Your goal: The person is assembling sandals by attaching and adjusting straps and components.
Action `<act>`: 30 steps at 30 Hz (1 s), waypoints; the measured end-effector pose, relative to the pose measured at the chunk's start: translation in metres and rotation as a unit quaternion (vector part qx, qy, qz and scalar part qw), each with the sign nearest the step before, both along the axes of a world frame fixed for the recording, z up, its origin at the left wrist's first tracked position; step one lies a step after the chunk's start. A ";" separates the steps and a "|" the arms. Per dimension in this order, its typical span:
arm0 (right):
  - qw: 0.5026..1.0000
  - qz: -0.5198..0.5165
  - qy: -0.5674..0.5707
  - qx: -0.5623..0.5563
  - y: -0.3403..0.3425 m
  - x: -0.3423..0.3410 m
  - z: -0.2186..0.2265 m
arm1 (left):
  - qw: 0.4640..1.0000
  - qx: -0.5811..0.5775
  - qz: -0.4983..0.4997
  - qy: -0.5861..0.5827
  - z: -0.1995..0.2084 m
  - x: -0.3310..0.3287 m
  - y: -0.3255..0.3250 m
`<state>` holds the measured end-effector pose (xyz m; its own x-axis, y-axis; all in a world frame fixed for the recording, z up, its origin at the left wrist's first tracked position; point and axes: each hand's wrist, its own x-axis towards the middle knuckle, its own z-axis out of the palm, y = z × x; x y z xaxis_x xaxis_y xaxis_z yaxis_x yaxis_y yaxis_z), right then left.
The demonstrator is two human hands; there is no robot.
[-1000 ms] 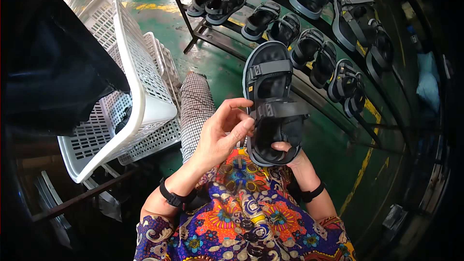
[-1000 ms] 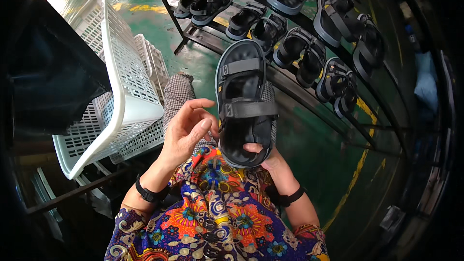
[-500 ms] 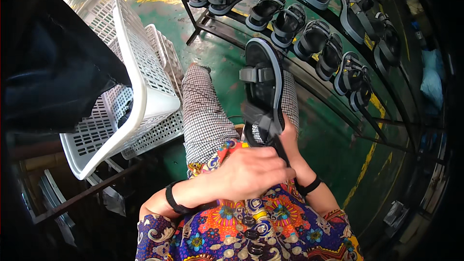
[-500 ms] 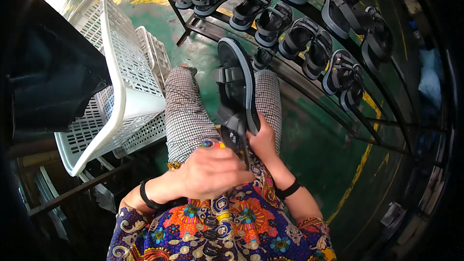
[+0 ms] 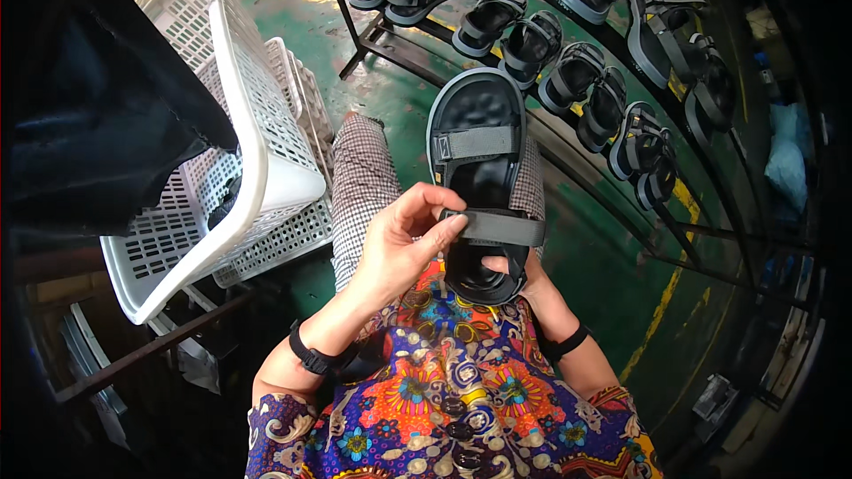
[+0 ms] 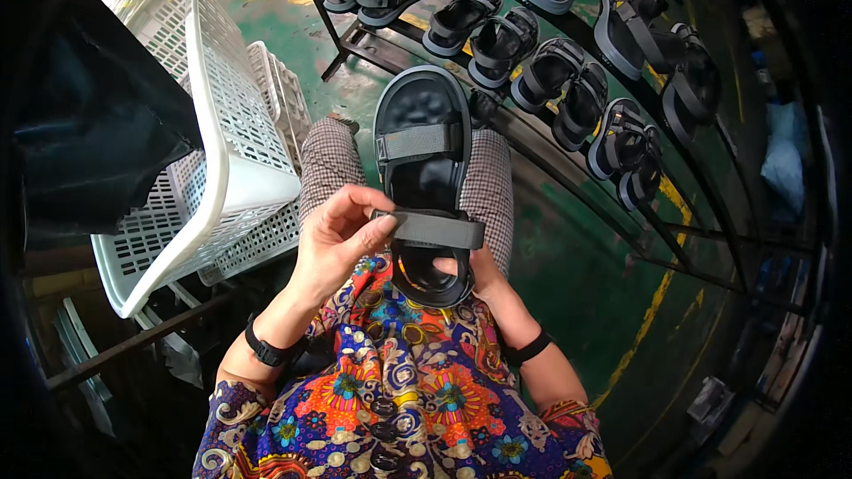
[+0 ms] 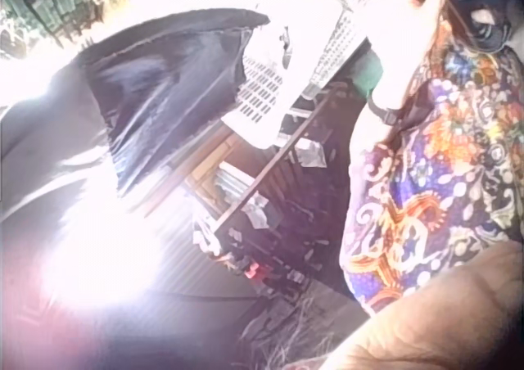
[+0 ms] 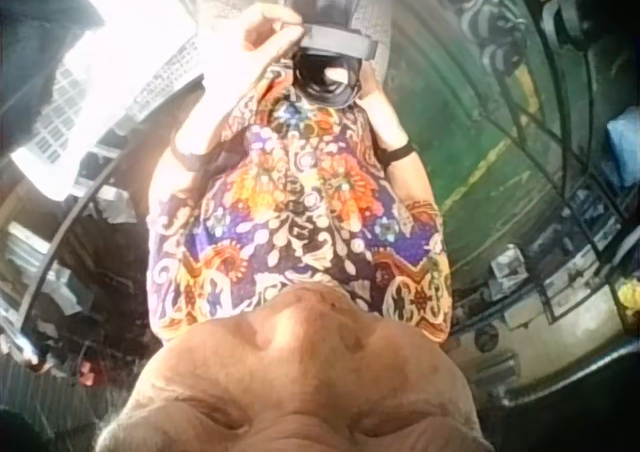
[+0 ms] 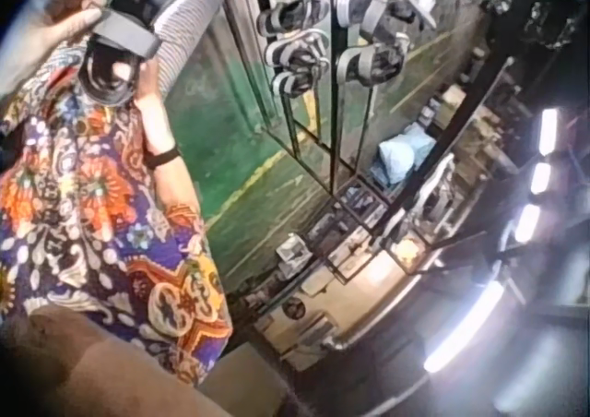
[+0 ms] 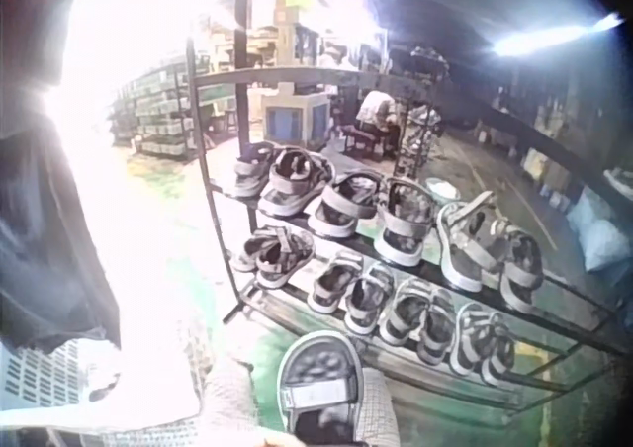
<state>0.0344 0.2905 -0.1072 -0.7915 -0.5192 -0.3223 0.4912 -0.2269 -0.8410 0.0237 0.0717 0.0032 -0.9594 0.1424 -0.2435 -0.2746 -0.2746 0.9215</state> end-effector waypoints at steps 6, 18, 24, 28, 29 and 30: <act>0.998 -0.031 -0.052 0.000 0.000 0.002 -0.001 | 1.000 0.006 0.008 -0.014 -0.030 0.005 -0.001; 0.997 -0.021 -0.027 0.071 0.004 -0.002 0.013 | 0.999 -0.004 0.040 -0.027 -0.046 -0.004 -0.019; 0.987 -0.025 0.011 0.158 0.001 -0.005 0.024 | 0.997 -0.059 0.056 0.011 -0.041 -0.010 -0.046; 0.972 -0.002 0.057 0.229 -0.005 -0.009 0.036 | 0.998 -0.046 0.050 -0.002 -0.038 -0.005 -0.057; 0.972 0.001 0.057 0.229 -0.006 -0.010 0.034 | 0.998 -0.051 0.046 -0.006 -0.037 -0.003 -0.059; 0.980 -0.010 0.038 0.193 -0.006 -0.009 0.030 | 0.997 -0.056 0.042 -0.010 -0.036 -0.001 -0.060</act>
<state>0.0251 0.2841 -0.0775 -0.8297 -0.3540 -0.4317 0.4226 0.1071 -0.9000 0.0226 0.0118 -0.0330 -0.9616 0.0316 -0.2727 -0.2736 -0.1925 0.9424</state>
